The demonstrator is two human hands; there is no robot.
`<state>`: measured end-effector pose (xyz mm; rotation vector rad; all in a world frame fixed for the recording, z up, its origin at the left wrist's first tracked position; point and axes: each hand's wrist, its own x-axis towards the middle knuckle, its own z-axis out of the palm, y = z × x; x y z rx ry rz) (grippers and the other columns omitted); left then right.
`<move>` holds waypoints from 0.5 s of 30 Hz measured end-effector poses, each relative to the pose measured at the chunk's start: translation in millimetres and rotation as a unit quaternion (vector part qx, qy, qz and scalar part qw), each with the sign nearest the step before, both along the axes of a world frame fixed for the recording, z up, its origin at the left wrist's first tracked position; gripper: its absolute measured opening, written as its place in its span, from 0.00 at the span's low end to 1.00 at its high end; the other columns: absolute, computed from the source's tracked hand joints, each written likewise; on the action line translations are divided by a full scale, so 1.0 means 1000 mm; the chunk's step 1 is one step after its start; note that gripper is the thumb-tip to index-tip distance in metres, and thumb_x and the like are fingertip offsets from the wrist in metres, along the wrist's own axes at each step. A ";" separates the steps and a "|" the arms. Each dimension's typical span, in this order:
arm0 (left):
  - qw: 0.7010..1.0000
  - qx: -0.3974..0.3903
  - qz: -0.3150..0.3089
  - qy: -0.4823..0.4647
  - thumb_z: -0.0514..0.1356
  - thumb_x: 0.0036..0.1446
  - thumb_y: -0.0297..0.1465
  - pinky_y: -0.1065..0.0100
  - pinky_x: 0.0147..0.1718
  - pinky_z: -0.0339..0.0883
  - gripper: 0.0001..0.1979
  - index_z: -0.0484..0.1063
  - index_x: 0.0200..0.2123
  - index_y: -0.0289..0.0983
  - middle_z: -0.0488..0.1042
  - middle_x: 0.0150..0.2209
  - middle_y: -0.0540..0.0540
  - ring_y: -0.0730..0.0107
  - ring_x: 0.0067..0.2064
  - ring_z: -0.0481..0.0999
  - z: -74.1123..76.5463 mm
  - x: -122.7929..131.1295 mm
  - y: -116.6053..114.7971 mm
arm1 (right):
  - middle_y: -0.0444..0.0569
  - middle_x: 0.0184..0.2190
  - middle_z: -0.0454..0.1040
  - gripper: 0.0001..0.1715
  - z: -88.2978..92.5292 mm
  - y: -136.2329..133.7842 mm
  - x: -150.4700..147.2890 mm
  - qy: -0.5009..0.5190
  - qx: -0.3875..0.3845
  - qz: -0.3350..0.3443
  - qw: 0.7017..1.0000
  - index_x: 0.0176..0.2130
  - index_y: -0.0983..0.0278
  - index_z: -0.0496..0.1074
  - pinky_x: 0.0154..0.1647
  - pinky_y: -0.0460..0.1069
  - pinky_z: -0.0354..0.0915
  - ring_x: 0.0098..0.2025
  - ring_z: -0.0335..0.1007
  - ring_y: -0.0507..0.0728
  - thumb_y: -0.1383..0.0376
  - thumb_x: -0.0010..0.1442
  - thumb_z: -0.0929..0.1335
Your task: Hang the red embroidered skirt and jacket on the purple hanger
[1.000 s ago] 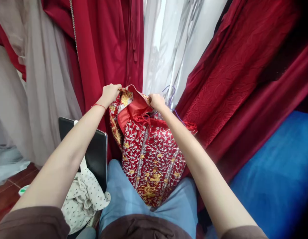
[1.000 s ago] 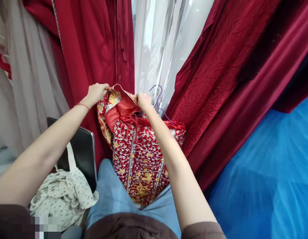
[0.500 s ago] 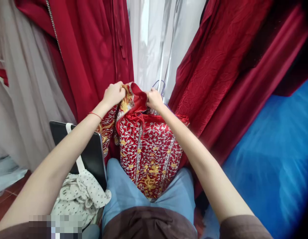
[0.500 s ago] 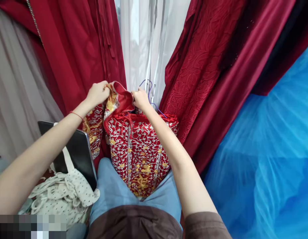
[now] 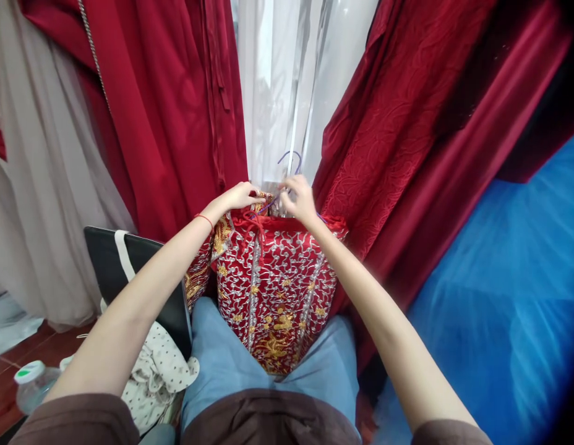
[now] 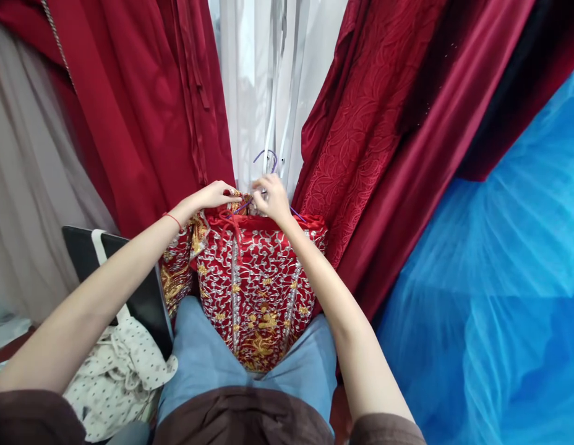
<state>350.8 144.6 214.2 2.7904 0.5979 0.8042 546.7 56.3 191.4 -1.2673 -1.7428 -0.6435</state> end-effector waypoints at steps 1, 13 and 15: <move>1.000 -0.018 -0.013 -0.012 0.61 0.56 0.44 0.69 0.40 0.66 0.21 0.82 0.39 0.32 0.82 0.36 0.44 0.67 0.36 0.75 0.000 -0.002 0.002 | 0.55 0.42 0.76 0.19 0.000 -0.004 0.010 0.063 0.028 -0.022 0.997 0.43 0.64 0.75 0.51 0.56 0.62 0.49 0.67 0.62 0.67 0.61 0.59; 0.959 -0.267 -0.014 -0.095 0.65 0.53 0.46 0.64 0.40 0.69 0.21 0.78 0.36 0.31 0.80 0.34 0.42 0.65 0.35 0.77 -0.004 0.024 -0.002 | 0.47 0.25 0.76 0.26 0.014 -0.027 0.061 0.161 -0.516 0.096 0.836 0.33 0.63 0.75 0.28 0.47 0.66 0.24 0.67 0.51 0.43 0.51 0.74; 0.932 -0.345 -0.028 -0.104 0.66 0.52 0.45 0.63 0.41 0.71 0.21 0.77 0.39 0.32 0.81 0.38 0.40 0.62 0.38 0.79 -0.007 0.021 -0.005 | 0.47 0.24 0.74 0.29 0.010 -0.021 0.052 0.112 -0.522 0.076 0.842 0.29 0.64 0.75 0.28 0.47 0.64 0.24 0.65 0.51 0.41 0.50 0.73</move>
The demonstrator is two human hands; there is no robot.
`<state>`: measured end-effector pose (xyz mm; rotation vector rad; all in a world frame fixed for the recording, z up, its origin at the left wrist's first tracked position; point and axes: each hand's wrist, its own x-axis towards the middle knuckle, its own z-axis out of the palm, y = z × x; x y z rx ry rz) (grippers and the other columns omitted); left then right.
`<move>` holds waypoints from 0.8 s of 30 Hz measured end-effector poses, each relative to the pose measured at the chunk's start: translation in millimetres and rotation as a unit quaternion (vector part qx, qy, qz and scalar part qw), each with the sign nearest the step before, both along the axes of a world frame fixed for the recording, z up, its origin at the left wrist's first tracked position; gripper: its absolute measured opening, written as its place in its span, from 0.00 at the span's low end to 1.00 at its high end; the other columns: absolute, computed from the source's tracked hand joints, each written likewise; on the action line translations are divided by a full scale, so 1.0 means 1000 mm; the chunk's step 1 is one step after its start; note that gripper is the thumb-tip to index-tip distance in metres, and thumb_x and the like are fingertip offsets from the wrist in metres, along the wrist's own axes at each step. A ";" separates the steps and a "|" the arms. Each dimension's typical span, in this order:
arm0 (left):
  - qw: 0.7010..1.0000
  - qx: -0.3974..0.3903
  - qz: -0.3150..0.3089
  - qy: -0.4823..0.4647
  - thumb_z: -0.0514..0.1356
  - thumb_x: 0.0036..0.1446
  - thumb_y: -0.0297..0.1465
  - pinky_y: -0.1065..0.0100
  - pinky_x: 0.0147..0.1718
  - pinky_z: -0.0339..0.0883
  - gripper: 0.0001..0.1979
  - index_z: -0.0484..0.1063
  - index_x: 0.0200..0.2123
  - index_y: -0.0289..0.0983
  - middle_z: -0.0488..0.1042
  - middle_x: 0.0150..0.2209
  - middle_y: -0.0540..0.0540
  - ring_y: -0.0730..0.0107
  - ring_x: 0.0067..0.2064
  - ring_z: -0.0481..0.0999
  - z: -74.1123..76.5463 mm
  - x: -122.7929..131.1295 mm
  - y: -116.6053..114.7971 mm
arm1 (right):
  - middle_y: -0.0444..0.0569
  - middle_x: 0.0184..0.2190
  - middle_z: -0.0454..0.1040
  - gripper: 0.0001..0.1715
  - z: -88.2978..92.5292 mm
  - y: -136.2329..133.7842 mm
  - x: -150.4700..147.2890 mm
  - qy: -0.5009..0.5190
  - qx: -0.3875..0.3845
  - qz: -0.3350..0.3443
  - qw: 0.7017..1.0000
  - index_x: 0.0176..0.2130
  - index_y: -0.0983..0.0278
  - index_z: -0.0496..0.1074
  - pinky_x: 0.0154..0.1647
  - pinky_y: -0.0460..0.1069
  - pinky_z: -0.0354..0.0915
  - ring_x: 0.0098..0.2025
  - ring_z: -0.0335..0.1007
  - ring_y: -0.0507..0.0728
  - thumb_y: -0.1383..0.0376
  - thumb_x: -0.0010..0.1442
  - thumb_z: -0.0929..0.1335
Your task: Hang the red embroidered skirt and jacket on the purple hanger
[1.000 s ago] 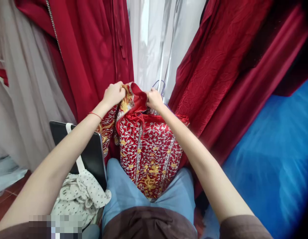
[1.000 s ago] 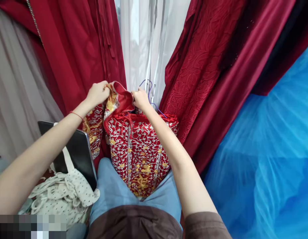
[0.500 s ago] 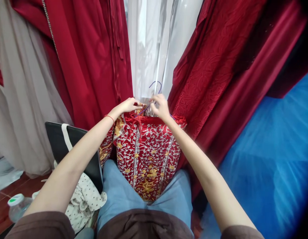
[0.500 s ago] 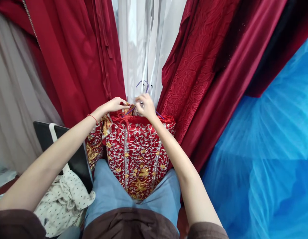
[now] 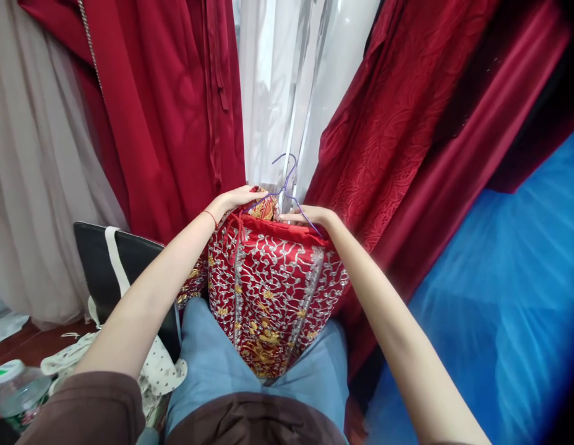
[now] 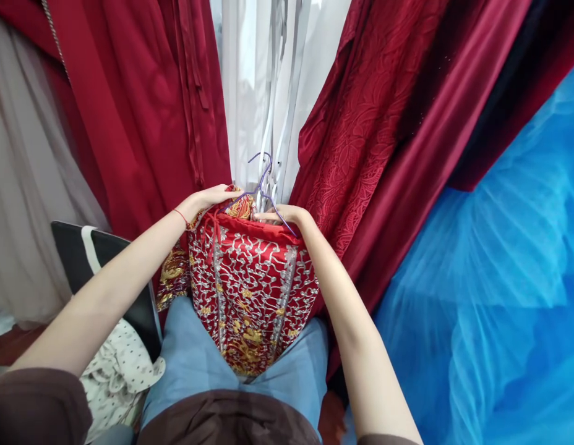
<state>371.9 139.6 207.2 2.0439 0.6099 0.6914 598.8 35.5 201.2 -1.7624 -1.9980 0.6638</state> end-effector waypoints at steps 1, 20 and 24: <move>0.999 -0.035 -0.010 -0.002 0.66 0.52 0.44 0.62 0.42 0.72 0.21 0.77 0.40 0.32 0.81 0.39 0.39 0.61 0.39 0.79 -0.001 -0.001 -0.001 | 0.46 0.23 0.73 0.30 -0.003 0.003 -0.003 -0.023 0.001 0.003 1.000 0.27 0.65 0.74 0.28 0.47 0.63 0.24 0.64 0.51 0.40 0.51 0.72; 0.981 0.007 0.057 0.188 0.68 0.43 0.48 0.63 0.40 0.71 0.25 0.80 0.38 0.36 0.82 0.39 0.41 0.57 0.39 0.81 -0.002 -0.042 0.023 | 0.48 0.32 0.78 0.15 -0.017 -0.012 0.006 0.193 0.200 -0.120 0.953 0.31 0.66 0.72 0.41 0.46 0.66 0.35 0.70 0.54 0.61 0.64 0.62; 0.971 0.028 0.131 0.199 0.60 0.47 0.49 0.67 0.40 0.71 0.21 0.80 0.33 0.38 0.83 0.40 0.43 0.59 0.40 0.81 -0.021 -0.065 0.051 | 0.50 0.37 0.80 0.19 -0.019 -0.019 -0.002 0.184 0.169 -0.156 0.956 0.33 0.65 0.73 0.44 0.47 0.68 0.38 0.74 0.56 0.60 0.66 0.59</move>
